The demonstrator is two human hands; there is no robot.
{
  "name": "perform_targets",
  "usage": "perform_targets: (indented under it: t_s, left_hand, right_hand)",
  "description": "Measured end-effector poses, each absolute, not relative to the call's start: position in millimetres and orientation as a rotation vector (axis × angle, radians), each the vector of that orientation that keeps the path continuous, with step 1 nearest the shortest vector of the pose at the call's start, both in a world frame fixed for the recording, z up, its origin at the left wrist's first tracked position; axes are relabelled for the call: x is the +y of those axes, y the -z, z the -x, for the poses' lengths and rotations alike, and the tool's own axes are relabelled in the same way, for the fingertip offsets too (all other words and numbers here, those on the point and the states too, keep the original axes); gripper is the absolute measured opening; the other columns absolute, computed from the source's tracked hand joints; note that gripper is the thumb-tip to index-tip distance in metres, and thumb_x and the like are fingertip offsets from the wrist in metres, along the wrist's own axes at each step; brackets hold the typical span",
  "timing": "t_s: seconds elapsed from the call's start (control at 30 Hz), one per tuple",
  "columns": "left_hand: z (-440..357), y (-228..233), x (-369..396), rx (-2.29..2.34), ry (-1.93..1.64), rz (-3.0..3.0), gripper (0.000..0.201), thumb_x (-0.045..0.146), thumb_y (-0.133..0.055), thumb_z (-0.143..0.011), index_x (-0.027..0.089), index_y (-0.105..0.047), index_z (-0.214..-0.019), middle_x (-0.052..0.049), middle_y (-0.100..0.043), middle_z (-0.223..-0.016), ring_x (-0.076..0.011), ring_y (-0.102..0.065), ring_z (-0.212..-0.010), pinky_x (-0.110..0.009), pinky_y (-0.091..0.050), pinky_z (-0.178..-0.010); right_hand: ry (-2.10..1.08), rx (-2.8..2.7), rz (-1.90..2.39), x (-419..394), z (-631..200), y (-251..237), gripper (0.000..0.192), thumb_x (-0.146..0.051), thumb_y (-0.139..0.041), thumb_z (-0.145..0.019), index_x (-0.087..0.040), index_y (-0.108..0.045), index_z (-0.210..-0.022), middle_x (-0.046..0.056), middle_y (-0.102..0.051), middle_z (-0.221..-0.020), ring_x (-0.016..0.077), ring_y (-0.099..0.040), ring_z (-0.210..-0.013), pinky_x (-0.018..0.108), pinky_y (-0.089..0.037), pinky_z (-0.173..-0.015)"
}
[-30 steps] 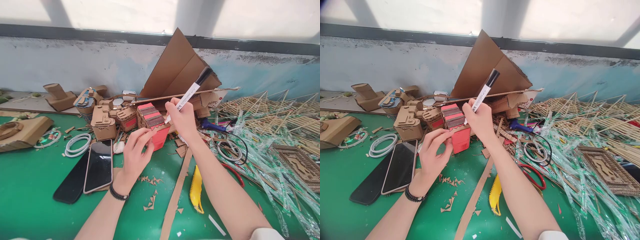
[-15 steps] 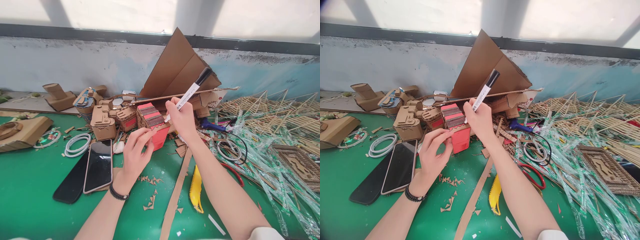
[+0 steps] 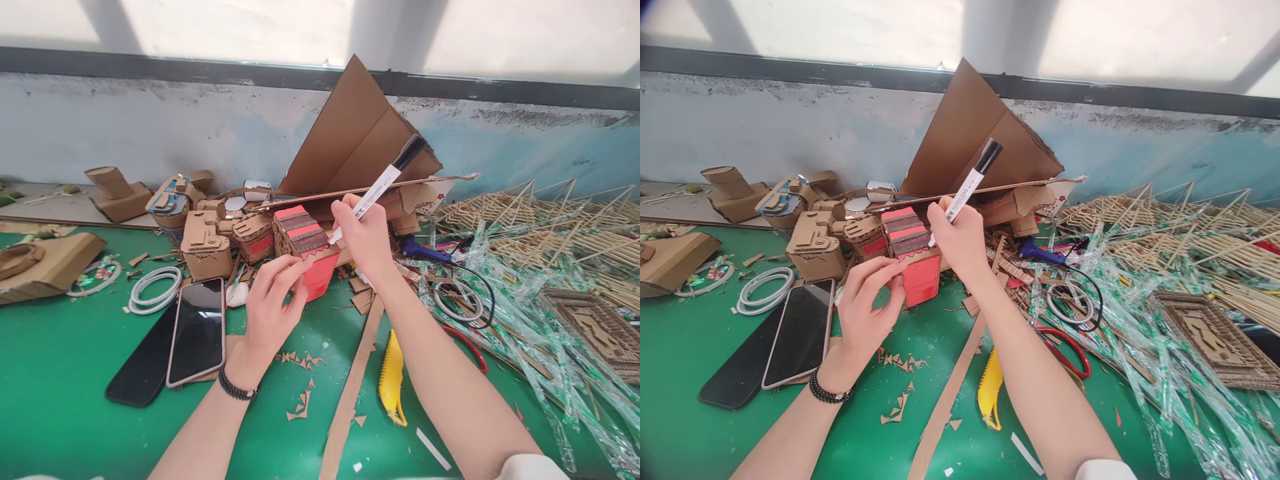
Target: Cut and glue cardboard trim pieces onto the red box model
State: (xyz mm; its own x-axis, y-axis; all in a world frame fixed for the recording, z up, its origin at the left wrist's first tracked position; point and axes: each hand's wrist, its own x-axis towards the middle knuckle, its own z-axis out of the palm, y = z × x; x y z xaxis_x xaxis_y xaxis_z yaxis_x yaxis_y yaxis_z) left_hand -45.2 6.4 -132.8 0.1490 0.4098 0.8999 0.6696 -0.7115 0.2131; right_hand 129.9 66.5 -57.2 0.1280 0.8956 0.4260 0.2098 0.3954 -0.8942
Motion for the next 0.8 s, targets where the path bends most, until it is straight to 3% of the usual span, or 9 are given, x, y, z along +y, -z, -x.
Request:
perform_targets:
  t_s: [0.8]
  left_hand:
    - [45.1, 133.4, 8.1, -1.006, 1.598, 2.186, 0.043, -0.004, -0.066, -0.09, 0.021, -0.068, -0.125, -0.009, -0.072, -0.118, -0.0192, -0.072, -0.108, -0.032, -0.06, -0.098]
  right_hand:
    - [-0.723, -1.324, 1.063, 65.9, -129.1, 53.1, 0.039, -0.027, -0.058, -0.091, -0.025, -0.036, -0.059, -0.007, -0.041, -0.053, 0.0127, -0.055, -0.046, 0.026, -0.043, -0.052]
